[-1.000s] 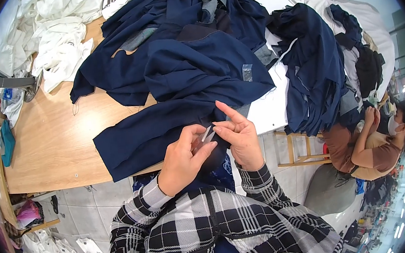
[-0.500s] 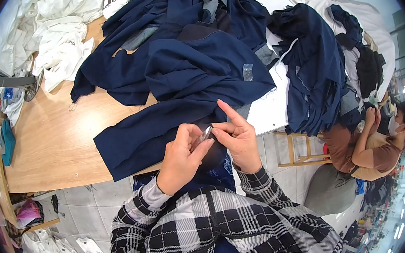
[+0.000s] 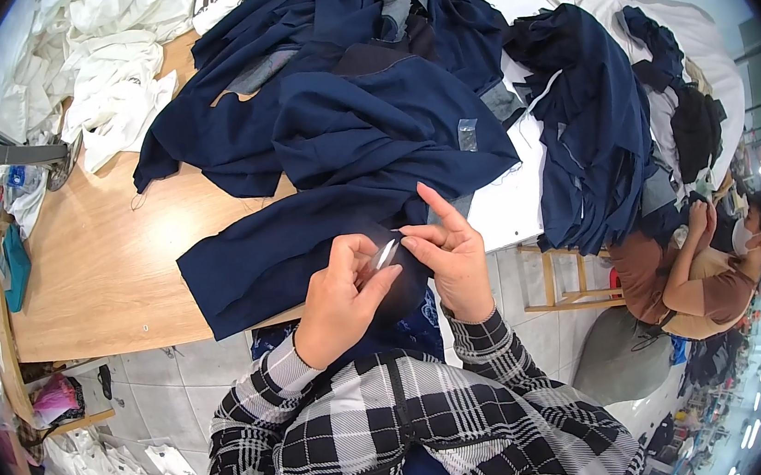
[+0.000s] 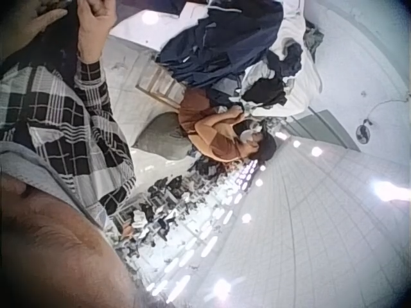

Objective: Trimming loose threads from a garment using small scissors.

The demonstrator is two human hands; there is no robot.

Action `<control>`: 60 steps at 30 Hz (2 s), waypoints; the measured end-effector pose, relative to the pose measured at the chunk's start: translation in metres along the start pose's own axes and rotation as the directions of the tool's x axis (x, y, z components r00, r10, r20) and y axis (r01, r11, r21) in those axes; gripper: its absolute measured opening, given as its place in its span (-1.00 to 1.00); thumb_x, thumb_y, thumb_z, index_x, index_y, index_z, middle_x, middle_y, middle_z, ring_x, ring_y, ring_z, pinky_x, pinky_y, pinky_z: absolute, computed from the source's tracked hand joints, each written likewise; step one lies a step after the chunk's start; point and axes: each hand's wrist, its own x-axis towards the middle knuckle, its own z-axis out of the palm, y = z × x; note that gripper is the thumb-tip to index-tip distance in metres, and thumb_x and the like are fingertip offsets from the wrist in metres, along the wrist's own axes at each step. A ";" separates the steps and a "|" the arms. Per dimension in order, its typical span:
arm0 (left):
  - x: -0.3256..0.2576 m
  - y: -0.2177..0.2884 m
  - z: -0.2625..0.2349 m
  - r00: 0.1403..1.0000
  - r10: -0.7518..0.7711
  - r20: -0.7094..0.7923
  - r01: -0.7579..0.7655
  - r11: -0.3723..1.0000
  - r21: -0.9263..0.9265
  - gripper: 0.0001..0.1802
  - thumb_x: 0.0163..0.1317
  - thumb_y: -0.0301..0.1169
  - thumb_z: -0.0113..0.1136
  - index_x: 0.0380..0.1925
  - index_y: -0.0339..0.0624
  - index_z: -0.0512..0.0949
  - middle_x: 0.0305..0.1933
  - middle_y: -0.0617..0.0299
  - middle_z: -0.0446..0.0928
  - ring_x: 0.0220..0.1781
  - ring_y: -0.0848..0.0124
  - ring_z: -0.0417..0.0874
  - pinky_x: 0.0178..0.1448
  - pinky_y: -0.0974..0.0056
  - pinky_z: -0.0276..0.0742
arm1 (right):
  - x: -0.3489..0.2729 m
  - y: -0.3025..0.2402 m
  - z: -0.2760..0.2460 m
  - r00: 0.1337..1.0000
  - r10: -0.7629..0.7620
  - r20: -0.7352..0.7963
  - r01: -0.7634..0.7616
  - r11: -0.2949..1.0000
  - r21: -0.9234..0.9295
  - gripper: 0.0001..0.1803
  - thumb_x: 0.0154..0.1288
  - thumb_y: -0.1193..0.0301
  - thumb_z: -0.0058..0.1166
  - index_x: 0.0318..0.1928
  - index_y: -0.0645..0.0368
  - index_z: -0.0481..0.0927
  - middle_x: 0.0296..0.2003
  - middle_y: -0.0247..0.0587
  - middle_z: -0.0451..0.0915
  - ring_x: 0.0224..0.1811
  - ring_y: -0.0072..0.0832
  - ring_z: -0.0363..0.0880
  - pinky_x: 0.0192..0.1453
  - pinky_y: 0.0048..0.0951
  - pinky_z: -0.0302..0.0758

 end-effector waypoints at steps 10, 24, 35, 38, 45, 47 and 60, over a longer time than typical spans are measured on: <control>0.001 -0.001 0.003 0.998 0.067 -0.011 -0.065 0.991 0.119 -0.66 0.16 -0.41 0.25 -0.20 -0.29 0.31 -0.52 0.08 0.50 -0.57 0.39 0.54 -0.46 0.36 0.41 | -0.002 0.001 0.001 1.000 0.006 0.000 -0.006 1.000 0.002 -0.35 0.22 0.70 0.03 0.32 0.30 0.17 -0.17 -0.05 0.62 -0.13 -0.59 0.58 0.04 -0.63 0.47; 0.001 0.001 0.004 0.996 0.074 -0.042 -0.069 0.992 0.110 -0.69 0.17 -0.46 0.26 -0.23 -0.28 0.31 -0.57 0.23 0.43 -0.56 0.59 0.39 -0.46 0.48 0.35 | -0.003 0.005 0.006 1.000 0.011 -0.009 -0.011 1.000 -0.020 -0.40 0.23 0.67 0.04 0.29 0.31 0.23 -0.17 -0.09 0.63 -0.15 -0.61 0.57 0.00 -0.64 0.47; 0.002 0.001 0.005 0.996 0.087 -0.033 -0.082 0.990 0.113 -0.69 0.18 -0.43 0.24 -0.23 -0.31 0.31 -0.52 0.05 0.50 -0.54 0.36 0.58 -0.44 0.36 0.45 | -0.003 0.007 0.004 0.998 0.008 -0.066 -0.007 1.000 0.009 -0.43 0.26 0.64 0.03 0.28 0.34 0.24 -0.14 -0.05 0.62 -0.12 -0.58 0.56 0.04 -0.63 0.44; 0.002 -0.002 0.007 0.992 0.108 -0.059 -0.101 0.988 0.116 -0.69 0.17 -0.46 0.25 -0.23 -0.27 0.31 -0.56 0.22 0.45 -0.57 0.58 0.40 -0.47 0.48 0.34 | -0.004 0.007 0.006 0.998 0.007 -0.055 -0.006 1.000 0.019 -0.42 0.25 0.64 0.03 0.28 0.34 0.23 -0.13 -0.05 0.62 -0.12 -0.58 0.56 0.03 -0.63 0.44; 0.002 0.003 0.004 0.998 0.065 -0.025 -0.060 0.987 0.148 -0.68 0.18 -0.41 0.23 -0.22 -0.31 0.30 -0.53 0.05 0.50 -0.55 0.34 0.58 -0.45 0.34 0.44 | -0.004 0.005 0.007 0.999 0.013 -0.051 -0.013 1.000 0.009 -0.42 0.25 0.64 0.04 0.28 0.35 0.23 -0.14 -0.05 0.61 -0.13 -0.59 0.56 0.03 -0.63 0.44; 0.003 0.000 0.006 0.993 0.108 -0.055 -0.100 0.987 0.128 -0.71 0.18 -0.45 0.24 -0.24 -0.26 0.31 -0.59 0.24 0.41 -0.59 0.60 0.38 -0.50 0.49 0.29 | -0.004 0.005 0.007 0.999 0.014 -0.052 -0.014 1.000 0.005 -0.42 0.25 0.65 0.04 0.28 0.35 0.23 -0.15 -0.05 0.62 -0.13 -0.59 0.56 0.03 -0.63 0.45; 0.006 -0.001 0.005 0.995 0.097 -0.028 -0.094 0.991 0.092 -0.71 0.19 -0.47 0.23 -0.24 -0.26 0.29 -0.59 0.27 0.43 -0.62 0.64 0.38 -0.53 0.51 0.29 | -0.002 0.009 0.005 0.998 0.002 -0.056 -0.002 1.000 0.007 -0.43 0.25 0.66 0.03 0.28 0.36 0.23 -0.16 -0.06 0.62 -0.15 -0.58 0.57 0.02 -0.60 0.46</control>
